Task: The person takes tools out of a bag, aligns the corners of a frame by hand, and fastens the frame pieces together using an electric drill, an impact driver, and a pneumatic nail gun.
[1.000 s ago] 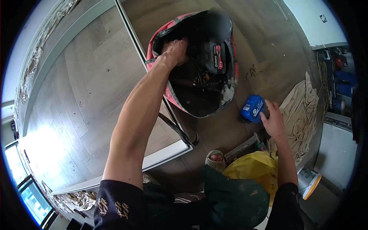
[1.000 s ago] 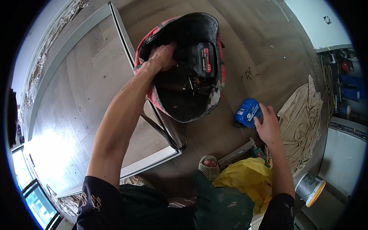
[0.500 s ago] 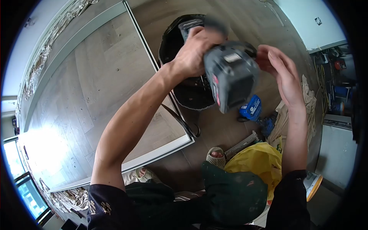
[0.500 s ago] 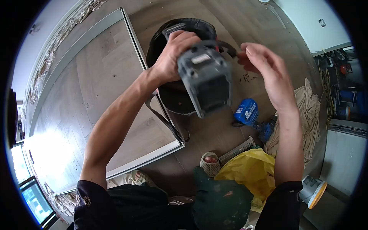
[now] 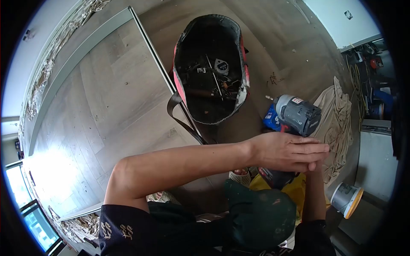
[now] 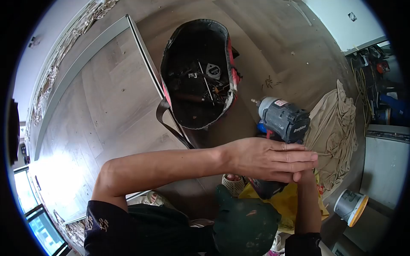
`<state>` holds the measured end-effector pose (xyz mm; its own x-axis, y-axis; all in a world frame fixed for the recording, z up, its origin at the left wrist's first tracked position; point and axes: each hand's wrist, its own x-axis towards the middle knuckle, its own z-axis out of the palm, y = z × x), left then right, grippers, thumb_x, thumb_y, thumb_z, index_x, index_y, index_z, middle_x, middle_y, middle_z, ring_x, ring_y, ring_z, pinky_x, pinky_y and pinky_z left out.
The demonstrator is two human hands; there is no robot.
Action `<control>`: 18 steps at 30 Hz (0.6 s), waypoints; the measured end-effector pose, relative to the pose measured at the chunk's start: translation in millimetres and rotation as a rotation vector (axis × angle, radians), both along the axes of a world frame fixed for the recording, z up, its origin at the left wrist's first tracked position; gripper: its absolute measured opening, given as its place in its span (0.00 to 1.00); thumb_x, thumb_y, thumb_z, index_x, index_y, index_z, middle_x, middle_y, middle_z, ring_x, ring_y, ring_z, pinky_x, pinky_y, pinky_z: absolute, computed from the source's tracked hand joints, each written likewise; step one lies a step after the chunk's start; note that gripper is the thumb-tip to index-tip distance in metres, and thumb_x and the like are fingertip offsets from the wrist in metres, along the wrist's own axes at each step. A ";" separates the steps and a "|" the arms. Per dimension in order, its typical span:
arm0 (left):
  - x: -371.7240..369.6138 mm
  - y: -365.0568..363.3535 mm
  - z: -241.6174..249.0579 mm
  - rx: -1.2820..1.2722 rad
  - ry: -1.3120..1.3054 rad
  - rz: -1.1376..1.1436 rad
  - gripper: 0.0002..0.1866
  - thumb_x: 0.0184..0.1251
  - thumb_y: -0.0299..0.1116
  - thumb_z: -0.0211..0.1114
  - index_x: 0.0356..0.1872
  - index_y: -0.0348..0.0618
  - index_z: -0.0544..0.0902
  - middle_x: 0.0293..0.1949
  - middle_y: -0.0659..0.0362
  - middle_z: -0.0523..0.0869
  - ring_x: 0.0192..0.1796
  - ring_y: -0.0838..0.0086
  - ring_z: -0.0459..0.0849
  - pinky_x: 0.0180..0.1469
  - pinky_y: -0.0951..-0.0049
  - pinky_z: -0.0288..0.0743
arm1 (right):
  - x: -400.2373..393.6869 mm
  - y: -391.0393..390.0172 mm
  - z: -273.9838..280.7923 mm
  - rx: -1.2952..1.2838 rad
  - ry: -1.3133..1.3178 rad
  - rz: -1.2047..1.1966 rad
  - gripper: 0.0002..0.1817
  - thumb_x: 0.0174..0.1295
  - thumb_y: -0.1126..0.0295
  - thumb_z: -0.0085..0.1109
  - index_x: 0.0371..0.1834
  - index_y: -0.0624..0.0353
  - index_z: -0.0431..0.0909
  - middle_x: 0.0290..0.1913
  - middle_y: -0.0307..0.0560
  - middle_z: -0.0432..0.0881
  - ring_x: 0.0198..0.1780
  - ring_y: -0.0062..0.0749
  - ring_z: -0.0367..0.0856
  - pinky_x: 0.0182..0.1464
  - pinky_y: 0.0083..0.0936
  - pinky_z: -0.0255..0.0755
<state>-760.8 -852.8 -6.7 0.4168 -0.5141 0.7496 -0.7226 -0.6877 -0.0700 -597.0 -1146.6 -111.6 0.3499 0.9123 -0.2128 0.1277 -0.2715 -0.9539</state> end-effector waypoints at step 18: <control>54.4 126.3 -207.7 0.354 0.913 0.794 0.12 0.67 0.32 0.58 0.41 0.47 0.90 0.50 0.55 0.88 0.58 0.62 0.82 0.61 0.60 0.72 | 132.5 126.0 18.3 0.322 -0.113 -1.175 0.20 0.62 0.76 0.68 0.58 0.57 0.77 0.43 0.41 0.80 0.44 0.30 0.82 0.50 0.30 0.77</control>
